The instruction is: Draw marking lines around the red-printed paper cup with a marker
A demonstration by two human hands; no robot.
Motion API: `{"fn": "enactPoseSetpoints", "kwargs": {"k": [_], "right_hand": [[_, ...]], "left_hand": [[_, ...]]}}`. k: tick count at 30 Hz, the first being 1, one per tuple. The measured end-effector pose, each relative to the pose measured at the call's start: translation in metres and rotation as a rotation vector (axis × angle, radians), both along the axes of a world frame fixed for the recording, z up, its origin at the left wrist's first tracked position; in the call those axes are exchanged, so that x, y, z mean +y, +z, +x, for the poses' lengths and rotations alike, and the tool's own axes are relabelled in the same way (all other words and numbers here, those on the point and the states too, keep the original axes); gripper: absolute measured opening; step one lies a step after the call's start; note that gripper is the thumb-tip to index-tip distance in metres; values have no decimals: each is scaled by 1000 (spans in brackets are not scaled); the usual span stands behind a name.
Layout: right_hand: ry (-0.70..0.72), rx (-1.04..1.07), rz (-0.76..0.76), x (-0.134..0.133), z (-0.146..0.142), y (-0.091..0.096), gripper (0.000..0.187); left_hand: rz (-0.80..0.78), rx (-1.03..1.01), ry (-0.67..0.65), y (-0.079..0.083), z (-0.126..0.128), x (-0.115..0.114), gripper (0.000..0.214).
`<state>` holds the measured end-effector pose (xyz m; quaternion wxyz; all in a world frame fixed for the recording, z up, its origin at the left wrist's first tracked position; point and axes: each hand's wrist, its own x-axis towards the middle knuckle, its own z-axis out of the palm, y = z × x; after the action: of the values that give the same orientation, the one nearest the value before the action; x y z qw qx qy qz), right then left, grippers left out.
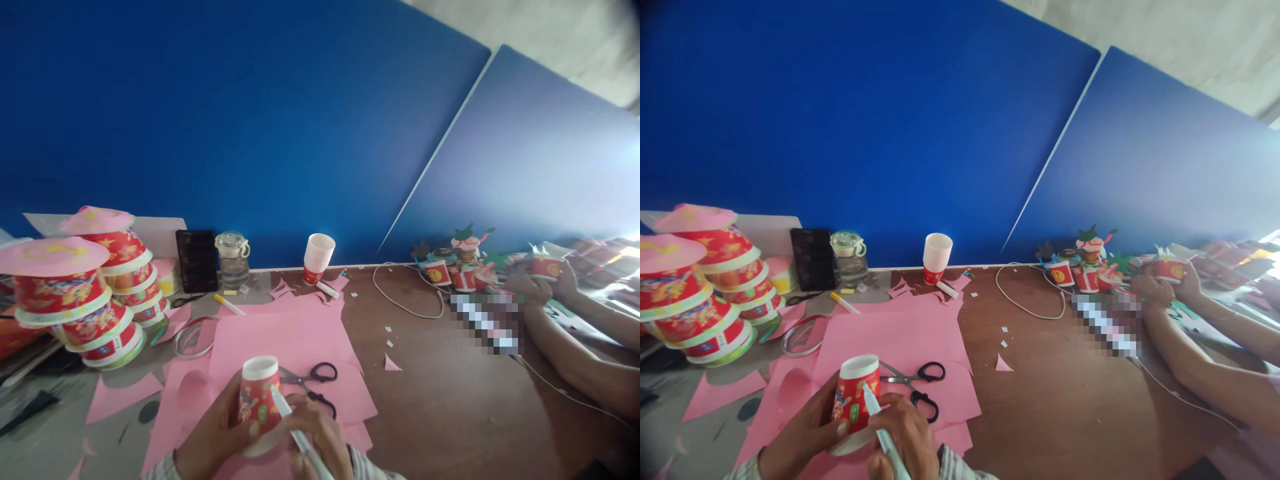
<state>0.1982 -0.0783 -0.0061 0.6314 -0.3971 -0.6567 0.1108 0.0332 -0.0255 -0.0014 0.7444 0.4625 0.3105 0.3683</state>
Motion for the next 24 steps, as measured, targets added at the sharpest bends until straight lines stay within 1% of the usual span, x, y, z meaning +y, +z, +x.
{"fn": "enactPoseSetpoints", "kwargs": {"k": [1,3,6,12,16,21,24], "right_hand": [[37,-31,6,2,0,-3,27],[30,-63,64,4,0,-8,25],[24,-120,62,4,1,-10,27],[-12,-122,14,0,-3,-1,31],[1,-129,2,0,-4,5,30],[-63,-81,-76,-6,-1,15,28],[-118,-58,-174,-10,-2,19,28]], "left_hand": [[3,-5,1,1,0,0,70],[15,-12,11,2,1,0,73],[32,-9,25,4,2,-1,74],[50,-2,37,3,4,-2,75],[22,-17,27,2,4,-2,69],[47,28,17,4,3,1,68],[81,63,22,7,3,1,68]]}}
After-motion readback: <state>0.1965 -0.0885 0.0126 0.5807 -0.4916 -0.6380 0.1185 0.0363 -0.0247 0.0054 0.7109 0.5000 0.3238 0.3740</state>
